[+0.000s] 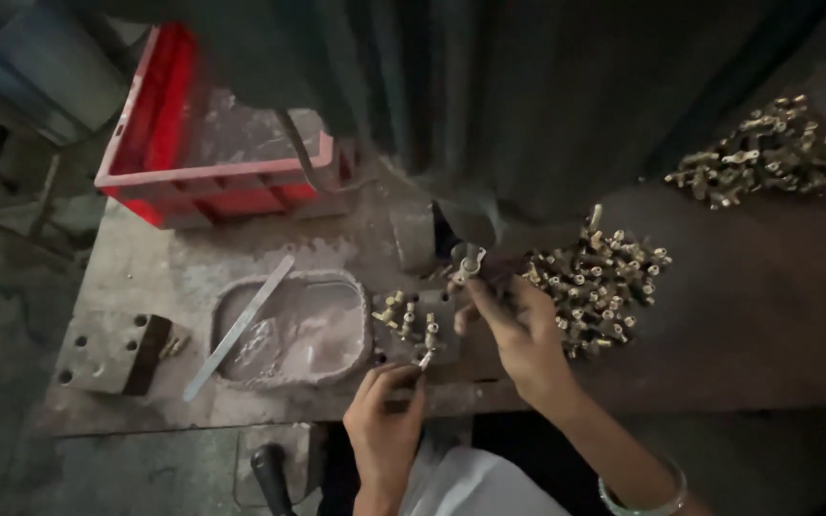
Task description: The person picks small brass fittings one at a time from a pile on the workbench, holds each under a benchtop tapping machine to cut threads, and sets the finished fittings on the bench. A red crate and a plastic tray of liquid sit beside the work area.
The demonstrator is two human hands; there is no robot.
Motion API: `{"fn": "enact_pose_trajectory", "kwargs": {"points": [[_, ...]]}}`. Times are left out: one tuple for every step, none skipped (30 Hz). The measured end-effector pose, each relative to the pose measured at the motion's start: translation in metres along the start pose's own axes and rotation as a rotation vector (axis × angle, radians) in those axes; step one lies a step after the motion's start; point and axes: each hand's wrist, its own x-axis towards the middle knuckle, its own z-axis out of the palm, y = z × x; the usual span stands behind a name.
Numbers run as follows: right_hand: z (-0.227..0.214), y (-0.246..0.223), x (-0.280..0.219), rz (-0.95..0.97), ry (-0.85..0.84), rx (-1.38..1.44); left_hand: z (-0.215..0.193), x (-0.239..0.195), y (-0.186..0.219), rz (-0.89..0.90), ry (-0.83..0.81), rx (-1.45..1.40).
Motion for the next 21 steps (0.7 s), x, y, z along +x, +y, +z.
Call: {"fn": "enact_pose_trajectory", "kwargs": {"points": [[-0.003,0.005,-0.003,0.005,0.003,-0.001,0.001,-0.003,0.0,-0.005,-0.003,0.0],[-0.006,0.011,-0.007,0.024,0.017,-0.01,0.002,-0.007,-0.001,0.019,0.006,0.044],[-0.009,0.016,-0.004,0.031,0.025,-0.02,0.005,-0.004,-0.001,0.055,0.021,0.083],[-0.009,0.014,-0.002,0.024,0.022,-0.022,0.01,-0.001,-0.004,0.062,0.024,0.079],[-0.006,0.013,-0.007,0.027,0.039,-0.025,0.01,-0.005,-0.007,0.096,0.027,0.12],[-0.004,0.013,-0.012,0.029,0.056,-0.028,0.011,-0.008,-0.01,0.129,0.03,0.161],[-0.004,0.01,-0.009,0.022,0.056,-0.029,0.015,-0.005,-0.018,0.135,0.031,0.158],[-0.004,0.007,-0.005,0.013,0.067,-0.057,0.02,-0.001,-0.027,0.171,0.037,0.2],[-0.003,0.004,-0.004,0.01,0.081,-0.082,0.022,0.001,-0.035,0.203,0.039,0.246],[-0.005,0.009,-0.004,0.009,0.083,-0.082,0.018,0.003,-0.027,0.204,0.037,0.246],[-0.009,0.013,-0.003,0.003,0.073,-0.092,0.016,0.006,-0.02,0.225,0.036,0.276],[-0.013,0.018,-0.001,-0.004,0.062,-0.103,0.015,0.008,-0.012,0.246,0.035,0.305],[-0.009,0.016,-0.002,-0.002,0.063,-0.099,0.007,0.013,-0.005,0.245,0.034,0.309],[-0.006,0.014,-0.003,0.009,0.08,-0.104,-0.001,0.017,0.002,0.279,-0.016,0.393],[-0.006,0.011,-0.004,0.019,0.098,-0.116,-0.005,0.02,0.008,0.312,-0.067,0.469],[-0.011,0.016,-0.003,0.019,0.1,-0.12,-0.001,0.024,0.009,0.312,-0.069,0.465],[-0.013,0.021,0.0,0.022,0.077,-0.064,-0.002,0.031,0.009,0.388,-0.126,0.561],[-0.014,0.027,0.003,0.024,0.054,-0.008,-0.002,0.037,0.01,0.462,-0.183,0.657],[-0.011,0.023,-0.002,0.025,0.055,-0.009,0.0,0.039,0.008,0.461,-0.184,0.656],[-0.009,0.019,-0.007,0.046,0.062,-0.001,0.003,0.041,0.006,0.49,-0.244,0.69],[-0.006,0.014,-0.005,0.055,0.071,0.009,0.007,0.049,0.004,0.531,-0.302,0.724]]}}
